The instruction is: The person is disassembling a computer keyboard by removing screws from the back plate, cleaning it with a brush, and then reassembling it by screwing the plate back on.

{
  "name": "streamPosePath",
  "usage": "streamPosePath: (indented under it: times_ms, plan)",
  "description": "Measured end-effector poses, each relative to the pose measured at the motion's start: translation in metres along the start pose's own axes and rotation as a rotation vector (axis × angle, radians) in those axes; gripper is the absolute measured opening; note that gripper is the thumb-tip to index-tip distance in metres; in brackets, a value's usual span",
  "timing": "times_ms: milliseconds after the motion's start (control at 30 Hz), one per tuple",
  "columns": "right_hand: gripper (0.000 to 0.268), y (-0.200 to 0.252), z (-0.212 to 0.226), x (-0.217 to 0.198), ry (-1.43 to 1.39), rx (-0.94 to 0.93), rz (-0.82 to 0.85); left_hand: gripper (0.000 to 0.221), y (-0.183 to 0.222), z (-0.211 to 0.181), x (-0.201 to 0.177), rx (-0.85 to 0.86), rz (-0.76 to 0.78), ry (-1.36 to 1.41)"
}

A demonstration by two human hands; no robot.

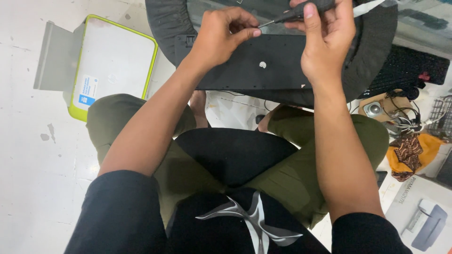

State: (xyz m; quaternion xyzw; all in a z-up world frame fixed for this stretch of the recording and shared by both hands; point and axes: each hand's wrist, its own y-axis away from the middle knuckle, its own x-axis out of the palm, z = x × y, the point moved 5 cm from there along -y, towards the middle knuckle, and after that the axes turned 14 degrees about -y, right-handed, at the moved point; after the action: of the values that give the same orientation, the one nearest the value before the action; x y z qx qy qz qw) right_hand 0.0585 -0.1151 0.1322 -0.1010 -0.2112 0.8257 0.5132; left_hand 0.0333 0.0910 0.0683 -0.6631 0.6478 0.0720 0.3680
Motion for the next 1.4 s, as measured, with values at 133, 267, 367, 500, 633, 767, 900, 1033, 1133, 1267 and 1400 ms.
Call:
streamPosePath:
  times_ms: [133,267,367,500,633,767,900,1033,1133,1267,1400]
  plan:
    - [0.02,-0.004,0.015,0.011,0.029,-0.004,0.079,0.013,0.0,0.003,0.001,0.004,0.0,-0.034]
    - [0.018,-0.006,0.02,0.015,0.055,0.022,0.167,0.013,0.001,0.007,0.006,-0.04,0.035,-0.042]
    - [0.017,-0.006,0.02,0.015,0.081,0.017,0.21,0.014,0.002,0.01,0.012,-0.037,0.061,-0.052]
    - [0.015,-0.004,0.017,0.012,0.175,0.038,0.193,0.014,0.002,0.011,0.017,0.048,0.134,-0.058]
    - [0.023,0.003,0.0,0.01,0.172,0.077,0.167,0.03,0.007,0.024,0.028,-0.015,0.242,-0.05]
    - [0.022,0.007,-0.013,0.012,0.16,0.111,0.16,0.021,0.009,0.04,0.038,-0.081,0.277,-0.21]
    - [0.023,0.01,-0.017,0.012,0.194,0.103,0.202,0.021,0.013,0.051,0.05,-0.089,0.264,-0.217]
    - [0.022,0.012,-0.023,0.013,0.209,0.091,0.194,0.028,0.015,0.051,0.058,-0.042,0.267,-0.295]
    - [0.022,0.013,-0.028,0.014,0.214,0.098,0.184,0.03,0.014,0.049,0.061,0.052,0.224,-0.383]
    - [0.022,0.013,-0.031,0.016,0.223,0.103,0.185,0.035,0.018,0.051,0.061,-0.059,0.285,-0.441]
    - [0.021,0.012,-0.029,0.018,0.248,0.102,0.189,0.039,0.017,0.045,0.058,-0.161,0.366,-0.44]
